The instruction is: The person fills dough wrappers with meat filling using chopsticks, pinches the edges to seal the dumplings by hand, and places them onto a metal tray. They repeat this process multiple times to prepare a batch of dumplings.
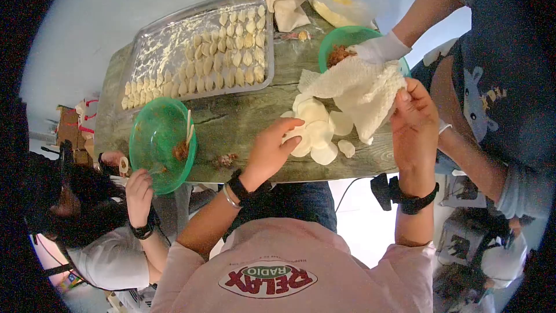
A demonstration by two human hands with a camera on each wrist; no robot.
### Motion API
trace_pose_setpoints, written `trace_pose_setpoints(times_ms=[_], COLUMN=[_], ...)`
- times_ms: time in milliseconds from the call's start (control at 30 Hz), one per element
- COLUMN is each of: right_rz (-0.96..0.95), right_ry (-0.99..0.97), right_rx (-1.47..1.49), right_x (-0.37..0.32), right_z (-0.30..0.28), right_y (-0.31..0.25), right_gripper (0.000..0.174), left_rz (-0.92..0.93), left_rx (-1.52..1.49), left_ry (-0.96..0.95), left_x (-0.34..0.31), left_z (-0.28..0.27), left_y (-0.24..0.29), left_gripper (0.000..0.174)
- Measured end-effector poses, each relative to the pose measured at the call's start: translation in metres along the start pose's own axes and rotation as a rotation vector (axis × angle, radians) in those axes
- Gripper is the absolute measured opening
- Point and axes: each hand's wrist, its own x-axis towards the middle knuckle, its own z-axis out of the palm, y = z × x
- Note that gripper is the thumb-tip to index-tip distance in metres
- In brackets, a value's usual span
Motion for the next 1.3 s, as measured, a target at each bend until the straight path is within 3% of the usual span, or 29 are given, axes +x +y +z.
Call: trace_pose_setpoints(times_ms=[67, 200, 267, 367, 467, 700, 900, 1000, 1067, 1200, 1300], right_rz=[0.030, -0.027, -0.044, -0.050, -0.078, -0.072, -0.080, -0.107, -0.119, -0.120, -0.140], right_ry=[-0.028, 0.037, 0.058, 0.088, 0.077, 0.109, 0.118, 0.128, 0.118, 0.120, 0.133], right_rx=[0.020, -0.023, -0.029, -0.048, -0.067, -0.078, -0.041, -0.032, -0.029, -0.104, -0.107], right_x=[0.000, -0.006, -0.011, -0.018, -0.024, -0.034, -0.035, -0.035, -0.035, -0.036, -0.036], right_z=[-0.003, 0.003, 0.002, -0.001, -0.004, -0.014, -0.014, -0.010, -0.009, -0.005, -0.006], right_y=[-0.004, -0.005, -0.001, 0.002, 0.002, 0.008, 0.008, 0.008, 0.008, 0.006, 0.008], right_gripper=[0.026, 0.023, 0.023, 0.022, 0.022, 0.021, 0.020, 0.020, 0.020, 0.021, 0.021], left_rz=[0.229, 0.263, 0.440, 0.515, 0.538, 0.524, 0.605, 0.557, 0.498, 0.302, 0.253], left_rx=[0.305, 0.325, 0.379, 0.461, 0.485, 0.636, 0.617, 0.432, 0.569, 0.804, 0.795], left_ry=[0.051, -0.046, -0.154, -0.258, -0.201, -0.230, -0.132, -0.095, 0.026, -0.054, 0.025], left_x=[0.008, 0.015, 0.018, 0.023, 0.023, 0.026, 0.027, 0.029, 0.040, 0.062, 0.071], left_z=[0.003, 0.022, 0.037, 0.059, 0.076, 0.090, 0.100, 0.091, 0.083, 0.083, 0.087], left_y=[-0.004, 0.009, 0.008, 0.013, 0.011, 0.009, 0.000, 0.000, 0.001, 0.004, 0.003], left_gripper=[0.029, 0.030, 0.031, 0.032, 0.032, 0.030, 0.026, 0.025, 0.022, 0.019, 0.020])
